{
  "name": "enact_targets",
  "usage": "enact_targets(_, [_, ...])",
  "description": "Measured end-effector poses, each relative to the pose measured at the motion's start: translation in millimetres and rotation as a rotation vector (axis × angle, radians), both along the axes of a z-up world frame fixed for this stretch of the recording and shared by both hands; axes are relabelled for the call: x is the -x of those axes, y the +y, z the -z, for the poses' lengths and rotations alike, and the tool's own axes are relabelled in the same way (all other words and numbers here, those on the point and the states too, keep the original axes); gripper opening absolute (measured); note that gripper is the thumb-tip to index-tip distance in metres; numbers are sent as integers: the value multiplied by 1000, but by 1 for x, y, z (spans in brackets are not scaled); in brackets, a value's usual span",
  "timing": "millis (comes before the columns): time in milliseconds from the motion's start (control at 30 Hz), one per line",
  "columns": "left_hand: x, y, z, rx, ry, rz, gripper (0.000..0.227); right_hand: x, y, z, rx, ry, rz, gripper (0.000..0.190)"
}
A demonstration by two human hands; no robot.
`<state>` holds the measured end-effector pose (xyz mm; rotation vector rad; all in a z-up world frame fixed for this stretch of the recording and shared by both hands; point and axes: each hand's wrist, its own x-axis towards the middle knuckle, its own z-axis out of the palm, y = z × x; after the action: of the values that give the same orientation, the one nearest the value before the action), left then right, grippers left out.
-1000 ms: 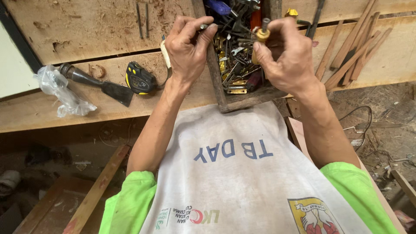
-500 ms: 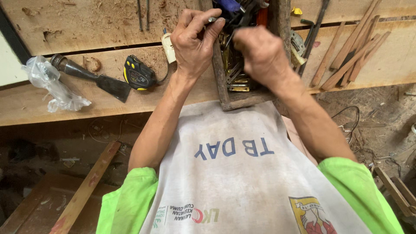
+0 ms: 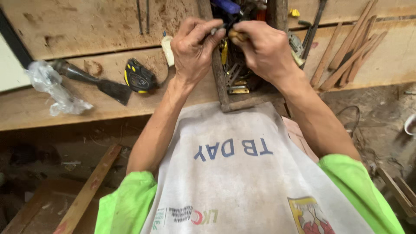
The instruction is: The person rummages through a wooden box filled with assorted tools and hardware on a workbench. They repeatedly pick up, inspect, and place back items such as wrenches, screwdrivers, and metal pieces. The person continues to sift through the contents without removing or organizing them into a separate location.
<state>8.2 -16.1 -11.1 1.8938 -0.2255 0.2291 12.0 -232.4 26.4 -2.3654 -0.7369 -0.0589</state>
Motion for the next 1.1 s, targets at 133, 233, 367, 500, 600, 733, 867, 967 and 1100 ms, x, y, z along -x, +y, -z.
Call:
enact_targets(133, [1,5,-7,48,66,10,16,0,-28,-27,-87,105,165,21])
enact_targets(233, [3,0,-9,35,18,10,17,7,-33,-55,-286,345,276,35])
enact_targets(367, [2,-4,-5,33,6,23,17,25,-37,-73,-425,679,340,42])
enact_targets(500, [-5,-1,1,-30,40,-47,19,38,-53,-72,-161,579,248,21])
enact_targets(600, [-10,2,1,-41,64,-96,22,38,-46,-70,331,422,241,24])
enact_targets(733, [-20,-4,2,-65,42,-68,26,36,1,-54,842,91,-68,25])
enact_targets(867, [-17,-3,5,-69,12,-60,32,19,25,-6,798,209,-207,72])
enact_targets(967, [-5,2,7,-77,45,-74,39,12,14,16,791,189,-262,47])
enact_targets(1100, [4,1,10,-68,27,-71,43,-12,-9,1,695,26,-165,6])
